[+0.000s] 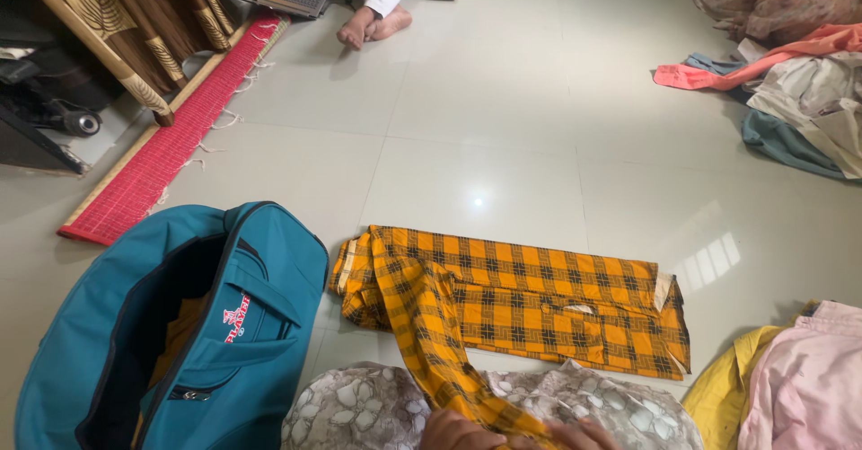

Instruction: The person folds a yellow checkered shirt by hand, laying it flat on the floor, folding the sleeves and sides inward, and smoothing it with their hands.

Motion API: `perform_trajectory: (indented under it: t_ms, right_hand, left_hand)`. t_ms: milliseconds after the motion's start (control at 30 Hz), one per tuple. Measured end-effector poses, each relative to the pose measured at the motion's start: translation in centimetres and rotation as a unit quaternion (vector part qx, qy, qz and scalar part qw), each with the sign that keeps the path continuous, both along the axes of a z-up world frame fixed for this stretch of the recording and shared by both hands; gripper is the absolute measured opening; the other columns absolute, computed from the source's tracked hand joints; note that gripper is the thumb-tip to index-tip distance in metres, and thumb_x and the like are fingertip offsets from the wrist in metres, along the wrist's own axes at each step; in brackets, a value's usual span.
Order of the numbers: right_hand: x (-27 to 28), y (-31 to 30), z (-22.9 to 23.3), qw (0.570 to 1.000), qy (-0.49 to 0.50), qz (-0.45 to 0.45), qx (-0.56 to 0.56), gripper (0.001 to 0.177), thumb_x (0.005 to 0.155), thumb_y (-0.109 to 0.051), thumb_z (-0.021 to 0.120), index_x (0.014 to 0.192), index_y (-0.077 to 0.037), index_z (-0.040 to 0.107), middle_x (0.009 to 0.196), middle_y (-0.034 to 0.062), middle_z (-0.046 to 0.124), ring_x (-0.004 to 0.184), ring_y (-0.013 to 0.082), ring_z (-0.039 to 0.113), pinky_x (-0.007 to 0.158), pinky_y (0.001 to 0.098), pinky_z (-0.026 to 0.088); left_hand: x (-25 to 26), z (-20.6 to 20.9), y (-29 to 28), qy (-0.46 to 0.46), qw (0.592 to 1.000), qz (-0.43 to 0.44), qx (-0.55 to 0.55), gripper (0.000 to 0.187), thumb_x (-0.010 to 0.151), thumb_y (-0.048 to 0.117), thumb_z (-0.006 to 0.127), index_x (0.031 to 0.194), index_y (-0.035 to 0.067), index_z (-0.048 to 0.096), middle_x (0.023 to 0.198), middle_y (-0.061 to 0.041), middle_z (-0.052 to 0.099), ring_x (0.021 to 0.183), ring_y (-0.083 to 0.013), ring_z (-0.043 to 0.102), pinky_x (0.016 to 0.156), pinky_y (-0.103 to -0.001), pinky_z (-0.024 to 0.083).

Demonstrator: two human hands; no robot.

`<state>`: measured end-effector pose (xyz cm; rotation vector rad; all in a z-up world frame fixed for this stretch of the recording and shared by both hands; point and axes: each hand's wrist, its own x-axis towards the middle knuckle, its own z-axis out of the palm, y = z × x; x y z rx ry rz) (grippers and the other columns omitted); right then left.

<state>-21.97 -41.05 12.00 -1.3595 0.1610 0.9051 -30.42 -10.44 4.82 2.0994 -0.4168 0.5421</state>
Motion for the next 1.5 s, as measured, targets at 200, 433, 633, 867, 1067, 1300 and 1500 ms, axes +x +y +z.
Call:
perform_trajectory:
  t_ms: [200,433,633,867,1067,1300,1500]
  right_hand:
    - [1.0,4.2,1.1,0.996,0.065,-0.005,0.066,0.081,0.078,-0.017,0.092,0.142,-0.019,0.042,0.135,0.0118,0.069,0.124,0.0227,0.069,0.107,0.0376,0.056]
    - [5.4,1.4,0.8,0.993,-0.01,-0.09,-0.071,0.077,0.079,-0.017,0.09,0.14,-0.02,0.045,0.136,0.0108,0.069,0.122,0.0216,0.07,0.106,0.0366,0.056]
    - [9.3,-0.4,1.0,0.97,-0.05,-0.187,-0.147,0.073,0.079,-0.018,0.089,0.139,-0.021,0.047,0.136,0.0099,0.068,0.121,0.0206,0.07,0.105,0.0357,0.057]
    - [13.3,-2.5,1.5,0.941,-0.087,-0.275,-0.178,0.068,0.08,-0.018,0.087,0.137,-0.022,0.05,0.137,0.009,0.067,0.12,0.0195,0.07,0.103,0.0347,0.058]
    - [18.0,-4.3,1.2,0.919,-0.108,-0.323,-0.198,0.064,0.081,-0.019,0.085,0.135,-0.023,0.052,0.137,0.0081,0.066,0.118,0.0185,0.07,0.102,0.0339,0.058]
    - [23.3,-6.7,-0.3,0.895,-0.095,-0.364,-0.238,0.059,0.082,-0.019,0.083,0.134,-0.024,0.054,0.138,0.0072,0.066,0.117,0.0174,0.071,0.101,0.0328,0.059]
    - [26.0,-8.7,-0.8,0.875,-0.073,-0.387,-0.281,0.056,0.083,-0.02,0.082,0.132,-0.024,0.057,0.138,0.0063,0.065,0.116,0.0164,0.071,0.1,0.032,0.059]
  left_hand:
    - [1.1,1.5,1.8,-0.008,1.0,-0.007,0.003,0.044,0.087,0.052,0.068,0.112,0.016,0.069,0.118,-0.013,0.071,0.113,-0.0248,0.067,0.102,-0.047,0.049]
    - [3.4,1.2,2.2,-0.022,0.999,-0.004,0.023,0.052,0.087,0.057,0.064,0.12,0.017,0.066,0.122,-0.014,0.068,0.116,-0.0276,0.063,0.102,-0.051,0.045]
    - [4.2,1.9,11.6,-0.032,0.98,0.086,0.176,0.059,0.086,0.062,0.06,0.126,0.019,0.063,0.125,-0.015,0.065,0.12,-0.03,0.06,0.102,-0.053,0.041]
    - [10.3,9.8,16.2,0.467,0.828,0.123,0.285,0.076,0.086,0.033,0.082,0.149,0.024,0.041,0.162,-0.011,0.028,0.145,-0.0362,0.035,0.115,-0.052,0.039]
    - [18.6,7.1,16.3,0.458,0.812,0.115,0.344,0.079,0.086,0.031,0.081,0.153,0.03,0.038,0.166,-0.008,0.023,0.148,-0.0317,0.033,0.115,-0.049,0.039]
    - [23.9,-1.0,17.7,0.436,0.835,0.123,0.312,0.017,0.09,0.034,0.073,0.107,0.034,0.077,0.149,0.011,0.054,0.149,-0.023,0.035,0.125,-0.042,0.029]
    - [24.7,-6.3,21.2,0.374,0.877,0.179,0.241,0.032,0.093,0.009,0.059,0.085,0.032,0.08,0.135,0.009,0.065,0.135,-0.0197,0.051,0.114,-0.04,0.042]
